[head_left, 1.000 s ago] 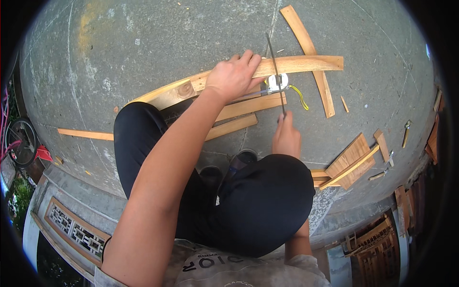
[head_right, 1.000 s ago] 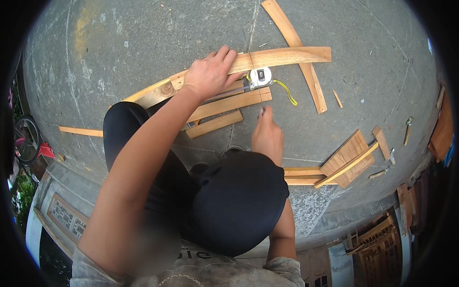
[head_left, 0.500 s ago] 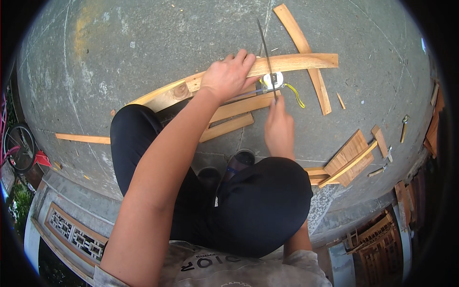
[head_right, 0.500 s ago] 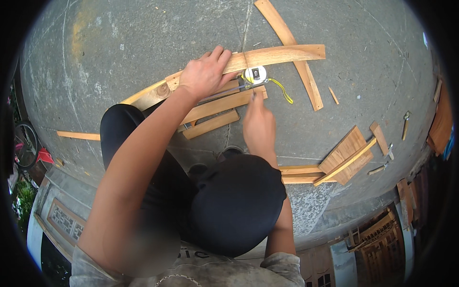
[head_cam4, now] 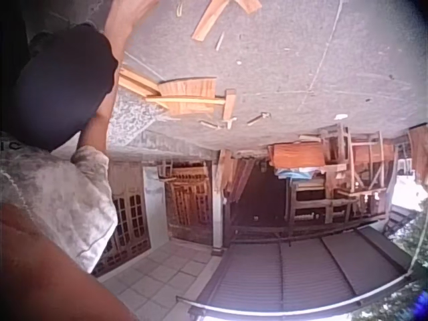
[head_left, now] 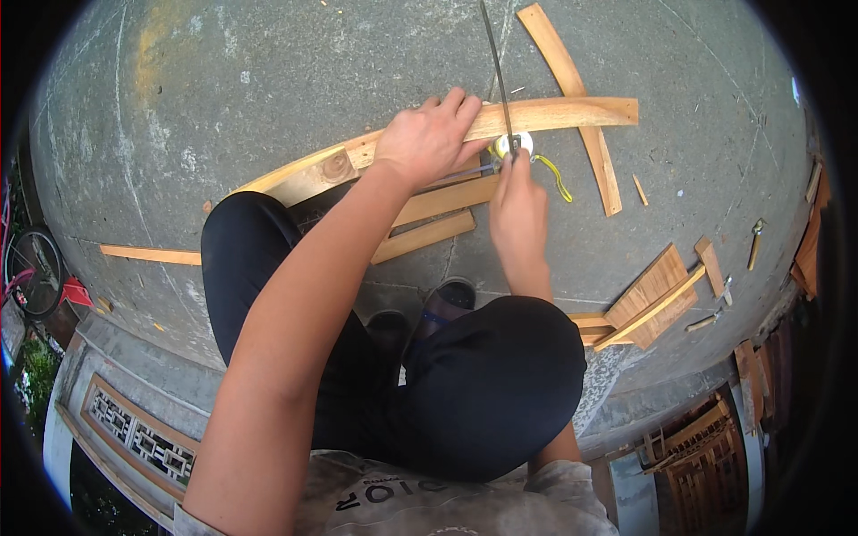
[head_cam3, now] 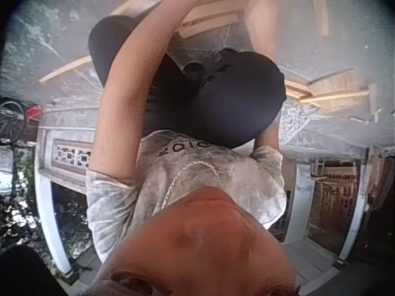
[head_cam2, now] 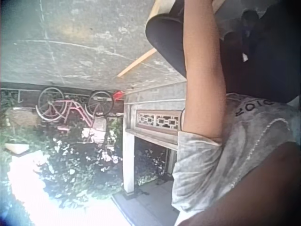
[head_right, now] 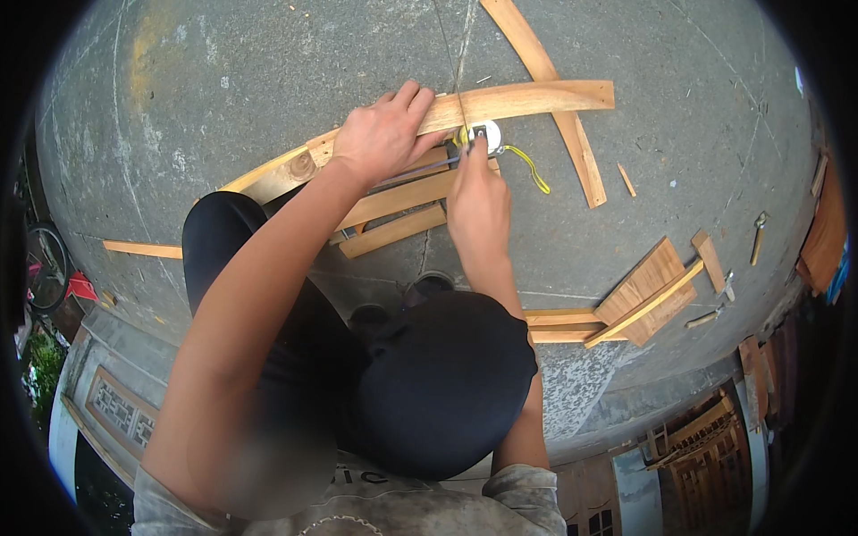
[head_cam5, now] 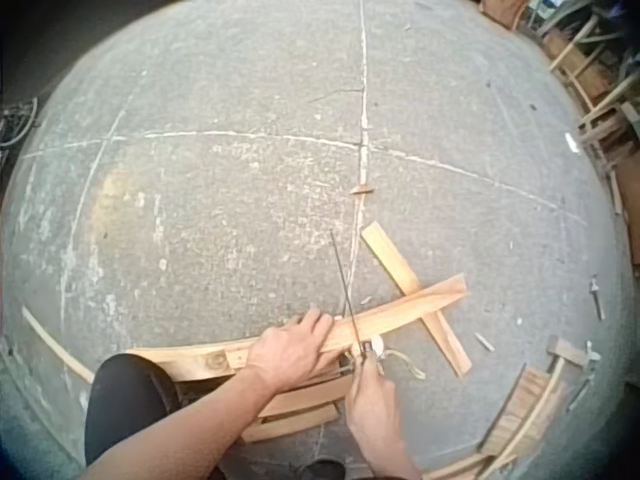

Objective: The recorder measures a curved piece of wood with a tape measure and then saws it with a hand saw.

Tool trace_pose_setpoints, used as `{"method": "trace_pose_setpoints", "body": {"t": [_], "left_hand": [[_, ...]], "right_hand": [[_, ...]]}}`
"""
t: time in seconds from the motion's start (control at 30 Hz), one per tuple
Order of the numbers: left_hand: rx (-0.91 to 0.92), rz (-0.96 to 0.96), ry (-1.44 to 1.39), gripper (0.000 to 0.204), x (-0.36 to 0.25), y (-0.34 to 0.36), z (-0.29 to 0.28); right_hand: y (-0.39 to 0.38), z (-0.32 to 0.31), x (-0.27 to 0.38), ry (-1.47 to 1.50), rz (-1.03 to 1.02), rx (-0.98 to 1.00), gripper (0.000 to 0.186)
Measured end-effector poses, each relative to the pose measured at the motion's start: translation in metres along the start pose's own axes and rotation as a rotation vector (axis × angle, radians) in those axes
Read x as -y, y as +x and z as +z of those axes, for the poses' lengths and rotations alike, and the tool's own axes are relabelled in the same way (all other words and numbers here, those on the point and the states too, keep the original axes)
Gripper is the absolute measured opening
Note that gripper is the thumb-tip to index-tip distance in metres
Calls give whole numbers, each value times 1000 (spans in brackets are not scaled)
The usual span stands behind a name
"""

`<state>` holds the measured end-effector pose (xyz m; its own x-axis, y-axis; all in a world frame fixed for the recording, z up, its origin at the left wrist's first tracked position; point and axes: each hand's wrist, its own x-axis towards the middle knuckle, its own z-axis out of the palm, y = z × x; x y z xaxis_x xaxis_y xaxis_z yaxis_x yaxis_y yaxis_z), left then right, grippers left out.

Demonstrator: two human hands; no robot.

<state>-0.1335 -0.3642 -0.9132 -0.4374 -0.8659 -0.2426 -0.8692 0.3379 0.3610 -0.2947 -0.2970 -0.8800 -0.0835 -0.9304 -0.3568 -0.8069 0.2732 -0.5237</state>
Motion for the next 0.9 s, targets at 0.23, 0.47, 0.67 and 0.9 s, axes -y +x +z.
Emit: {"method": "trace_pose_setpoints", "body": {"t": [0.23,0.47,0.67,0.9], "left_hand": [[-36,33,-3,46,-9,6,4],[-2,-14,-3,49,1,-1,0],[-9,14,1,49,-10,8,1],[25,-17,-1,48,-2,1,-1]], "right_hand": [[-70,-16,-48,-110,206,139,21],[-2,1,-10,6,12,55,18],[-76,-6,-65,-28,148,37,17],[-1,12,-18,61,29,26,24]]}}
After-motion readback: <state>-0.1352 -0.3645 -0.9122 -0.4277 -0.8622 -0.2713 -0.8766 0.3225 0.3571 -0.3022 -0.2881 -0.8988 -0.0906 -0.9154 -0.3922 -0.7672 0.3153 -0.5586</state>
